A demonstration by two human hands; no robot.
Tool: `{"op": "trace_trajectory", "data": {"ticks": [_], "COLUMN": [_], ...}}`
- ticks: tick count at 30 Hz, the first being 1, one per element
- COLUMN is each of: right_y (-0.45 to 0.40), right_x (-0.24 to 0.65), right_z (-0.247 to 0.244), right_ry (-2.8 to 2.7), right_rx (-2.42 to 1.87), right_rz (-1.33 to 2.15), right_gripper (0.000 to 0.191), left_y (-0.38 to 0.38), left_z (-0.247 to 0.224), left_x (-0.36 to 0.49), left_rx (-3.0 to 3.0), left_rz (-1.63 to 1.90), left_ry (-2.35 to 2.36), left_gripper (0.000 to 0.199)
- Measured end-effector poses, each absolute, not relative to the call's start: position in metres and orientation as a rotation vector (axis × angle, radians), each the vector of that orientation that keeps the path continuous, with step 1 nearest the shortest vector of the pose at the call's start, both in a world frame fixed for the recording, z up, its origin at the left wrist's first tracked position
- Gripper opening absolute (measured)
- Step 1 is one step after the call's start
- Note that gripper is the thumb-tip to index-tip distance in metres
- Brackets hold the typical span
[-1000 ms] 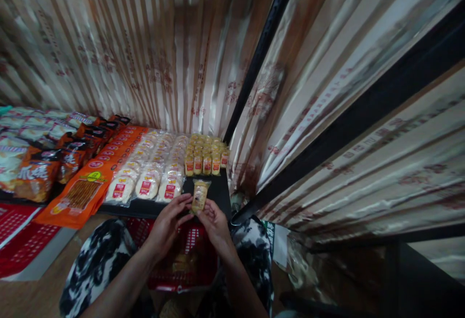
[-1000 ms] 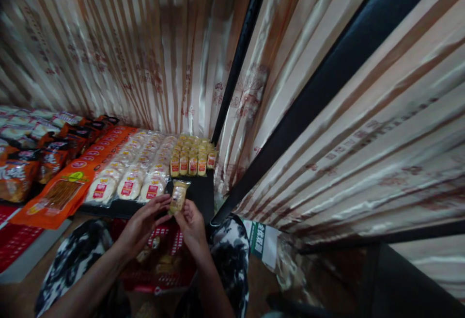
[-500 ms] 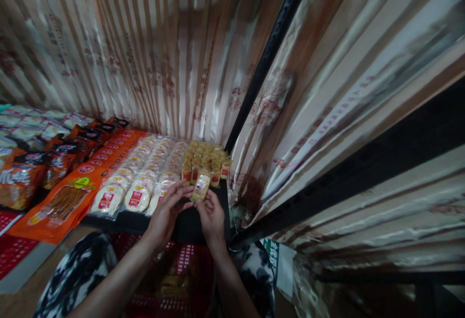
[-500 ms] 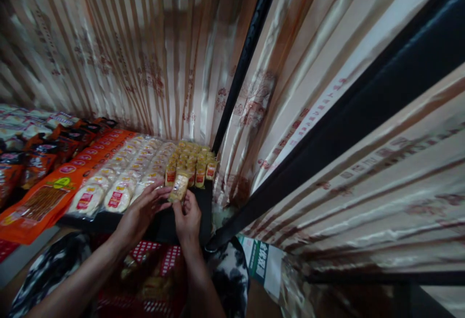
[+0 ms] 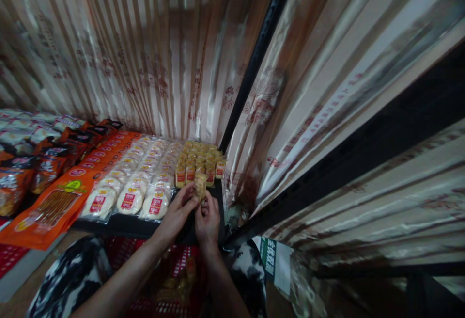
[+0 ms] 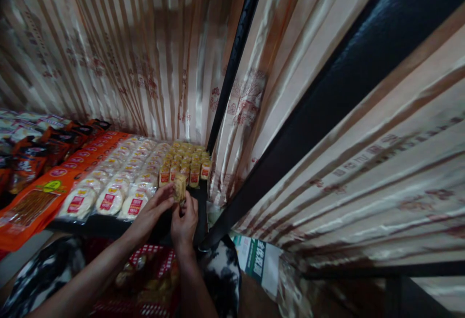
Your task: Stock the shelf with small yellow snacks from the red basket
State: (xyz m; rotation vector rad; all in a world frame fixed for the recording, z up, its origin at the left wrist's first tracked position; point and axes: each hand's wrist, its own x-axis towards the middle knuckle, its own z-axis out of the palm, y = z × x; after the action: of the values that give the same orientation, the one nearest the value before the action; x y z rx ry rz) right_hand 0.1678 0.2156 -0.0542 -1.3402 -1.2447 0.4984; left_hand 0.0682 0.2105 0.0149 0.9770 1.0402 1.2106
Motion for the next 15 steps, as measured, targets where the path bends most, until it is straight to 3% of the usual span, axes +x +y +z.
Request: {"op": "trace_trajectory", "data": {"ticks": [9, 15], "right_y": [0.206, 0.207], "right_x": [0.167, 0.165], "right_z": [-0.046, -0.049], "right_ry": [-1.353, -1.366], "right_rx": [-1.352, -1.319], "right_rz": [0.357, 0.368], "right_gripper": [0.044, 0.042], "left_y": [0.216, 0.22], "left_z": [0.018, 0.021], "left_x": [0.08, 0.08], "left_rx": [0.849, 0.813], "left_rz": [1.26, 1.286], "left_ry": [0.959, 0.994], "left_gripper": [0.049, 0.037]}}
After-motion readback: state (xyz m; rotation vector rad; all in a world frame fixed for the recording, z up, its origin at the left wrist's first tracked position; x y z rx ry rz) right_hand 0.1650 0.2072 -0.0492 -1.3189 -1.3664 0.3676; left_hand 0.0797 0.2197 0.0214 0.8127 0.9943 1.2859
